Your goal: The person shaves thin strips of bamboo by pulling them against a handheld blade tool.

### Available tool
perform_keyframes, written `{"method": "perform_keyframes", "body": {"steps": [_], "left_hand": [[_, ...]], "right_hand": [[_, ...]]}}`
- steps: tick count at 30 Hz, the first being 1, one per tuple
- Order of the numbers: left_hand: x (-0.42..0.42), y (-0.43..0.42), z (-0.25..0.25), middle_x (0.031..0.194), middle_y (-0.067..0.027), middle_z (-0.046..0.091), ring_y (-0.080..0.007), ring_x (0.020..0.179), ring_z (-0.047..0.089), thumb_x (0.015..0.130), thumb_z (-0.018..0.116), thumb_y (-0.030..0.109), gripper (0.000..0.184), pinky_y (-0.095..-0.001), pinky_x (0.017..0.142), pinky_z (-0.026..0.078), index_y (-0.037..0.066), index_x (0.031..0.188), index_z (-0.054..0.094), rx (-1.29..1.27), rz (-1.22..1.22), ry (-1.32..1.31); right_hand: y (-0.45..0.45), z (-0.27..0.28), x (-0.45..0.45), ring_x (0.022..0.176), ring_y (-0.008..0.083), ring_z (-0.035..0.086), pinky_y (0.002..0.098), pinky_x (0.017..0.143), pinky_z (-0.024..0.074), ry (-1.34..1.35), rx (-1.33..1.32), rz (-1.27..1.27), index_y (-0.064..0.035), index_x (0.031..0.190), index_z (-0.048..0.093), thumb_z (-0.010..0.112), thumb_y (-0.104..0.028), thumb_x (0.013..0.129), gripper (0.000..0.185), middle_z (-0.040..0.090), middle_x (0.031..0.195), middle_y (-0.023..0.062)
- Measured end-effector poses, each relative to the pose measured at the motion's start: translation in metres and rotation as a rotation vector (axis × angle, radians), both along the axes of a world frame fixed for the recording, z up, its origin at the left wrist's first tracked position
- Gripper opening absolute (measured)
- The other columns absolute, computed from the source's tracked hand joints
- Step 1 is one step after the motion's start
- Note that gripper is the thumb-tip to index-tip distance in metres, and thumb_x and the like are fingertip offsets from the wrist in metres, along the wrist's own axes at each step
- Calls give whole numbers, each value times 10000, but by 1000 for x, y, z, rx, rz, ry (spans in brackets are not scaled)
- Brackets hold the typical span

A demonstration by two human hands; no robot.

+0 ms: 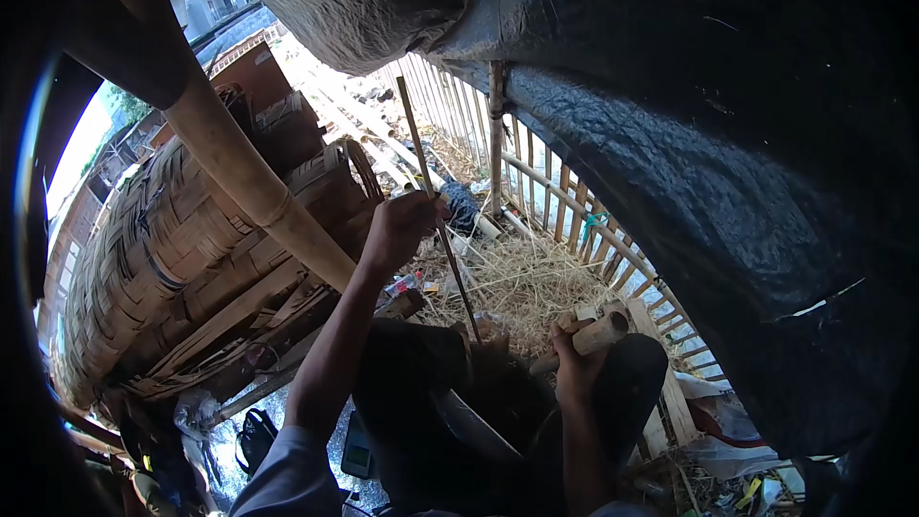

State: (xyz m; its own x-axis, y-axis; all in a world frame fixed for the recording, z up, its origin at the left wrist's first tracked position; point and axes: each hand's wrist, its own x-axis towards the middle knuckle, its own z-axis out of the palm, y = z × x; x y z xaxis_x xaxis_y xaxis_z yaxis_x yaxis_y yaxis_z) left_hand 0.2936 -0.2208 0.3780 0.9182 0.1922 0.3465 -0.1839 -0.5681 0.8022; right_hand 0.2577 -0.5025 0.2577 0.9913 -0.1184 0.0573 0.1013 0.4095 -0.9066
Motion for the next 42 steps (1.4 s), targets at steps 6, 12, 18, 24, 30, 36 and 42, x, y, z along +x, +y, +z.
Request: {"method": "perform_keyframes", "body": {"steps": [6, 12, 18, 24, 30, 36, 42], "left_hand": [[-6, -8, 26, 856, -75, 677, -94, 794, 630, 926, 582, 148, 230, -250, 722, 508, -47, 1042, 621, -251, 16, -67], [11, -1, -7, 832, -57, 672, -84, 795, 618, 898, 626, 164, 204, -250, 707, 498, -24, 968, 661, -206, -161, 26], [30, 7, -54, 880, -95, 687, -207, 834, 672, 854, 646, 223, 219, -346, 735, 508, 67, 1006, 663, 349, -331, 305], [36, 7, -73, 894, -109, 682, -265, 849, 662, 862, 616, 218, 191, -377, 750, 508, 67, 968, 667, 460, -427, 316], [40, -4, -87, 807, -151, 660, -303, 796, 656, 864, 587, 194, 165, -408, 692, 500, 52, 871, 672, 446, -508, 333], [33, -39, -17, 649, -159, 544, -371, 635, 581, 925, 510, 145, 147, -423, 532, 432, 29, 842, 473, 360, -136, 86], [36, -46, -11, 842, -129, 534, -327, 817, 553, 843, 606, 115, 104, -431, 697, 417, 57, 916, 560, 501, -214, -207]], "right_hand": [[-1, 16, -3, 596, 122, 497, 276, 564, 423, 25, 41, 54, -81, 841, 466, 657, 19, 764, 228, 467, 726, 17], [-1, -3, -7, 591, 133, 494, 278, 561, 422, 21, 21, 56, -88, 837, 460, 633, 26, 766, 220, 459, 716, 21], [-10, -13, -6, 589, 135, 545, 267, 536, 461, 36, 33, 12, -69, 858, 466, 652, 30, 783, 224, 540, 727, 54], [-14, 0, -14, 593, 133, 486, 284, 561, 420, 59, -15, -21, -85, 831, 456, 613, 38, 764, 210, 466, 707, 27], [-23, -7, -19, 579, 137, 494, 288, 560, 426, 84, 3, -62, -90, 827, 465, 633, 32, 760, 218, 476, 711, 27], [-31, -10, -20, 572, 135, 501, 290, 550, 432, 86, 17, -110, -87, 840, 478, 646, 30, 754, 222, 479, 710, 21], [-32, -7, -21, 574, 124, 496, 291, 545, 431, 114, 65, -108, -87, 852, 490, 659, 41, 748, 236, 490, 712, 15]]}}
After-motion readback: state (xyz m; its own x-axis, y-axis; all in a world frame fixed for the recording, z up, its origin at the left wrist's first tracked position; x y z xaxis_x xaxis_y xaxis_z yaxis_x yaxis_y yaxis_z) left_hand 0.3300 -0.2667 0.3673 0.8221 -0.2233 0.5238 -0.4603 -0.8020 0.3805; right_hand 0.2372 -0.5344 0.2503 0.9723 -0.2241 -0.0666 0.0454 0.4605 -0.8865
